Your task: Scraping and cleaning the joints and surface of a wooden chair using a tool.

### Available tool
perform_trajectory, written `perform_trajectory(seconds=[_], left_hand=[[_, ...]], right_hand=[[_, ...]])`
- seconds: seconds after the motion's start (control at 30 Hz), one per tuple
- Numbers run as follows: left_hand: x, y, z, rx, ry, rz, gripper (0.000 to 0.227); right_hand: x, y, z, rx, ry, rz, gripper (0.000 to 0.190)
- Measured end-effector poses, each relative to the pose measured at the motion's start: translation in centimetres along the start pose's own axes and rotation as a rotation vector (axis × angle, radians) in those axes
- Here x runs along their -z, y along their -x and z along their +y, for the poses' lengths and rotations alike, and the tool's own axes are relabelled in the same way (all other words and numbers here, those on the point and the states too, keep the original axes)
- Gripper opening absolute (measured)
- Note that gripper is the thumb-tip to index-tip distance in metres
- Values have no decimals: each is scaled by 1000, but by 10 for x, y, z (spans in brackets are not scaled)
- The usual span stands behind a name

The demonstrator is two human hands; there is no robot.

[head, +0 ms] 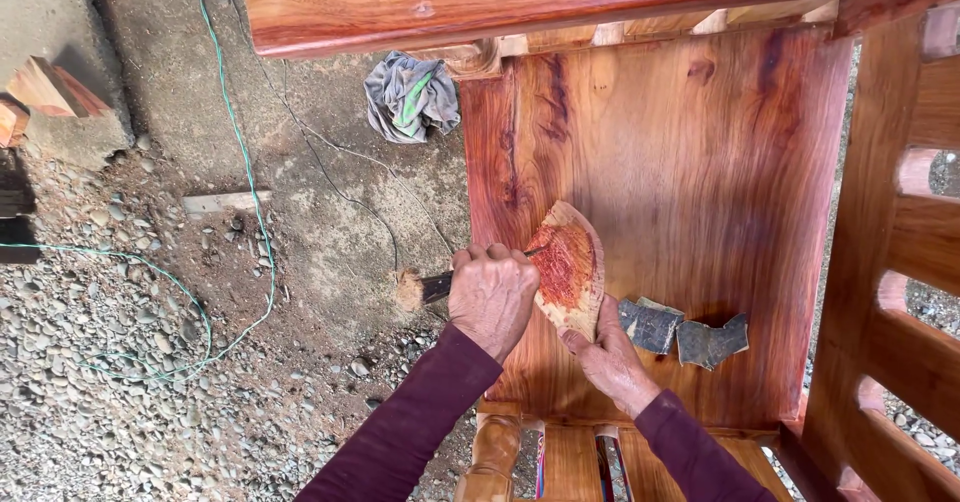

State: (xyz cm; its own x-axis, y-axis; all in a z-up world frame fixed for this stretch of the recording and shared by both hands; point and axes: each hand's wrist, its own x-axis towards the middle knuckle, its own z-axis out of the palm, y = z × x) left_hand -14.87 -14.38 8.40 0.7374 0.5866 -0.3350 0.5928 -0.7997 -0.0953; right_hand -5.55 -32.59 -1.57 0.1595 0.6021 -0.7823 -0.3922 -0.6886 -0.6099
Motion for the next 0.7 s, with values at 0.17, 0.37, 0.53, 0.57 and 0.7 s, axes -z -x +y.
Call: perform_trajectory(seconds=[0.17,0.37,0.53,0.57,0.7], left_hand=[[5,4,5,-81,-40,-35,12],[7,10,3,-133,-45,20,12],[10,15,4,-157,-25,13,13],[9,18,4,-162,-6,19,12],[18,27,4,-197,44,5,12]], right_hand=[[-4,3,0,55,23,-1,56],[-6,4,-1,62,19,6,52],[-6,3,1,61,-4,2,52],[-6,3,1,54,-14,-3,52],[-5,3,3,93,-32,-27,56]])
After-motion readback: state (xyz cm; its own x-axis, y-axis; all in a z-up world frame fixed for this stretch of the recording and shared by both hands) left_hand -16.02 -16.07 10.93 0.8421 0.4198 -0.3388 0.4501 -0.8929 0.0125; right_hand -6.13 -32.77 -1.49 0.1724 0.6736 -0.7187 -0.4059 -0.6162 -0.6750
